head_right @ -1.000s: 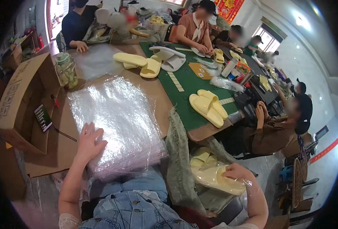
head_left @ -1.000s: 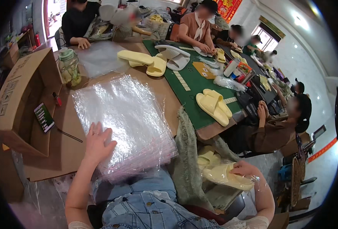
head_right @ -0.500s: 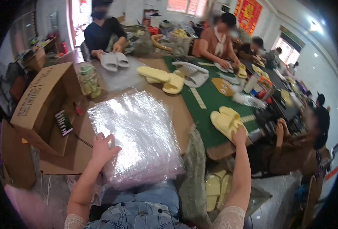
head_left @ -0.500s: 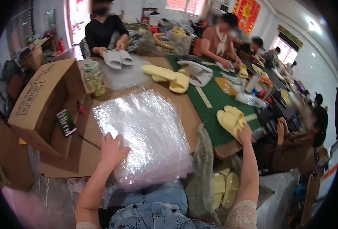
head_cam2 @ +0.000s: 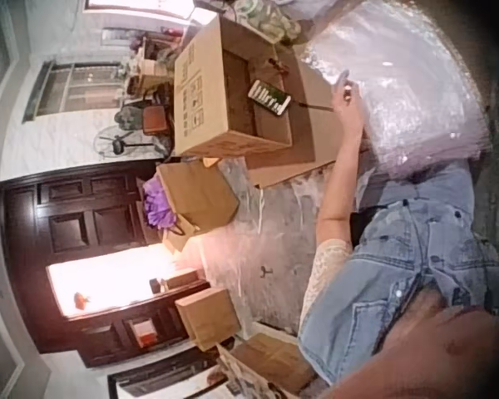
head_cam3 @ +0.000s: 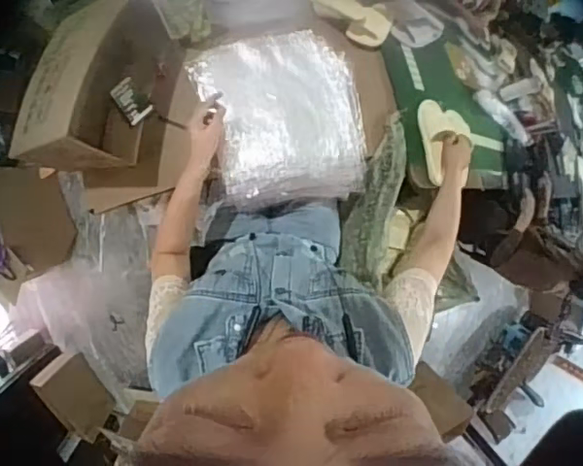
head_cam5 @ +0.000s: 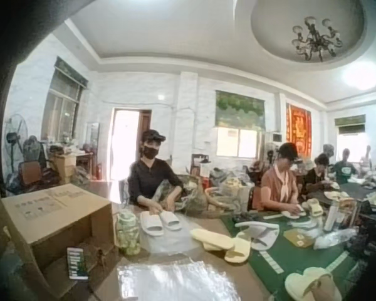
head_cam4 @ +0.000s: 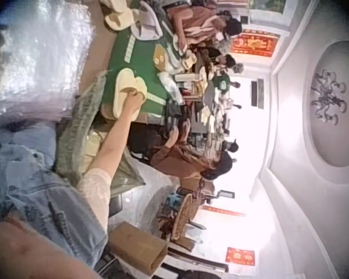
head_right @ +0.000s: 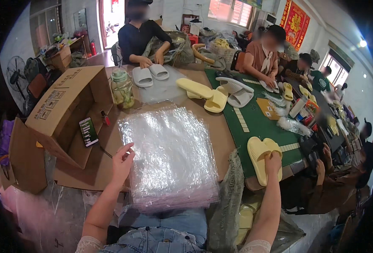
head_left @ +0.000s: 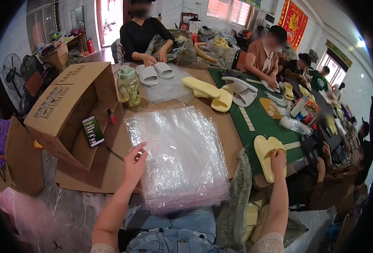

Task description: The person sits at a long table in a workshop and wraps pairs of yellow and black plastic slippers in bubble wrap. They pick up a pair of slippers, place them on a sheet of bubble wrap, and fold the wrap around them. The wrapped pairs are then placed into a large green sack on the floor.

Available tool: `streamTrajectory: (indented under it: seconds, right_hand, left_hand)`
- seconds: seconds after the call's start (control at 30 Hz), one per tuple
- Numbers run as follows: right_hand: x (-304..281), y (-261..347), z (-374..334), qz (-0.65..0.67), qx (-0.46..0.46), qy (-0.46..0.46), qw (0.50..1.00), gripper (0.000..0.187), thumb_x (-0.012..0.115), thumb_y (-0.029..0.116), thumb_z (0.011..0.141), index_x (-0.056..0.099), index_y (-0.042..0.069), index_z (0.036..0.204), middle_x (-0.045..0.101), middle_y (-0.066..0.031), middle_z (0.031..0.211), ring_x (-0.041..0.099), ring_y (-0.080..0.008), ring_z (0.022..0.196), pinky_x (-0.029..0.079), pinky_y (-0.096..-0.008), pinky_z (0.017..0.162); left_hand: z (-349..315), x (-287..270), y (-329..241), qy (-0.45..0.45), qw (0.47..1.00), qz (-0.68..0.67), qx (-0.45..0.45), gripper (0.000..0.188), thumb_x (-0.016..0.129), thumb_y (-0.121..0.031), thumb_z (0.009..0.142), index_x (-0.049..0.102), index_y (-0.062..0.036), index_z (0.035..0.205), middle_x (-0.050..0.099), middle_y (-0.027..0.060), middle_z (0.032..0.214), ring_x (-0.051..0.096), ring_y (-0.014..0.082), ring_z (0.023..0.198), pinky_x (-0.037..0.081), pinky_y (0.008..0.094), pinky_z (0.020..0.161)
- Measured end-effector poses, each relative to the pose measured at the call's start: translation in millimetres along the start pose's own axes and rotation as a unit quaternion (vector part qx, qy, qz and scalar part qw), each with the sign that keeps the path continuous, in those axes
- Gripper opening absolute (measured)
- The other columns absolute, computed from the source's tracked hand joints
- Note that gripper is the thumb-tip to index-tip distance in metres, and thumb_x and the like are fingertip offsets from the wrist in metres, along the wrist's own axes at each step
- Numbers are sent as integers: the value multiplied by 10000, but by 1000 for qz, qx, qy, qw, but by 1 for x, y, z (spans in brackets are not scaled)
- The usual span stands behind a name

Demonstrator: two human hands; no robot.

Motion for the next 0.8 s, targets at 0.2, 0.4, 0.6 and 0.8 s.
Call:
streamTrajectory:
  seconds: [0.2,0.4,0.6,0.8]
  right_hand:
    - [-20,34,-38,115,-11,-21,993,256,690,197,821,533,-3,795,548,-143,712,569,-304,667,454,-422,641]
    - [-82,122,-99,245,-79,-37,965,215,660,8,814,447,-4,789,465,-101,717,462,-198,657,409,-333,630]
    - [-107,175,-152,345,-97,38,933,130,647,-16,843,520,-13,872,484,-52,732,446,-118,651,379,-282,592]
    - [-124,208,-194,325,-138,113,929,237,712,-5,796,667,1,1028,562,-54,755,496,-116,646,422,-278,599]
  left_hand:
    - [-18,2,28,70,976,199,-59,677,794,-184,835,525,-9,1431,581,215,1177,644,289,965,528,393,832]
    - [-50,39,-68,191,834,478,200,824,802,-489,793,512,-123,1472,290,243,1618,353,460,1437,359,469,1167]
    - [-80,83,-24,338,822,379,260,710,783,-524,797,602,-161,1380,484,172,1513,461,409,1371,419,488,1107]
    - [-77,101,-32,287,840,360,286,381,700,-381,904,673,-126,1186,623,143,1270,595,369,1165,515,466,946]
Point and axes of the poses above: each hand's wrist, its own z-axis towards the middle knuckle, its own x-axis out of the palm, y = z × x, the point moved 10 cm from there along z, towards the middle knuckle
